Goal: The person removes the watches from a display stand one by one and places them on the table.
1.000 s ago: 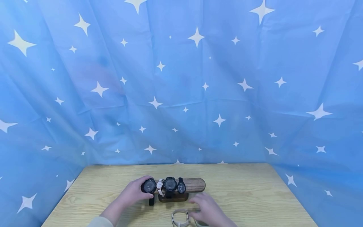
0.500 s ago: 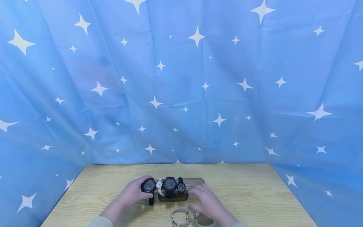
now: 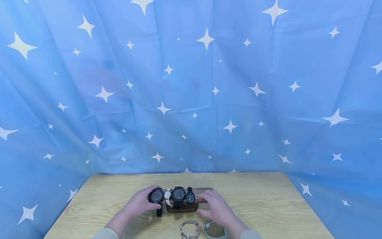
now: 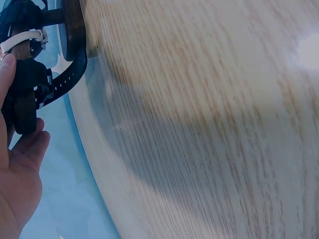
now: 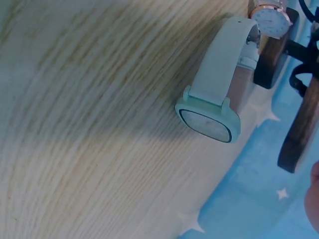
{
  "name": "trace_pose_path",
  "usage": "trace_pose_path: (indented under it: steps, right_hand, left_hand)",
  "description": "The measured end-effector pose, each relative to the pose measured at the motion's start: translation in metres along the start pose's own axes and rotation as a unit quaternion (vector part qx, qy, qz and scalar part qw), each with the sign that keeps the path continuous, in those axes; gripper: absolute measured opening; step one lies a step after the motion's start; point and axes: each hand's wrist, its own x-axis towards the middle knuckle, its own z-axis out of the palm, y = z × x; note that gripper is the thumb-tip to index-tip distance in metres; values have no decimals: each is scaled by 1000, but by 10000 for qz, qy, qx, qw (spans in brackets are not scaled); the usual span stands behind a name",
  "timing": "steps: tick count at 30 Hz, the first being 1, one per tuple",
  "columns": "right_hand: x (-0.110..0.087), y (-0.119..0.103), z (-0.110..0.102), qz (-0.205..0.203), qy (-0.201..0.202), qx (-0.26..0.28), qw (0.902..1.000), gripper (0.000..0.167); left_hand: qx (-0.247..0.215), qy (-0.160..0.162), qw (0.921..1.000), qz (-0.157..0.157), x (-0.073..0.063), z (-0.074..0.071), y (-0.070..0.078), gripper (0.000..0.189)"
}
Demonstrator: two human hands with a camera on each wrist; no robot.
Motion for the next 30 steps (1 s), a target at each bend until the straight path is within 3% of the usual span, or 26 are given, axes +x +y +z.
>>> trace_pose_path:
  steps: [8, 18, 30]
  right_hand:
    - [7, 4, 5, -24, 130, -60, 9999, 44]
    - [23, -5, 13, 750, -337, 269, 9962, 50]
    - [30, -11, 21, 846, -481, 85, 9952, 55]
  left_hand:
    - [-7, 68, 10000, 14, 0, 0, 1, 70]
    - [28, 111, 9999, 67, -1, -1, 3, 68]
    - [16, 60, 10000, 64, 0, -1, 2, 68]
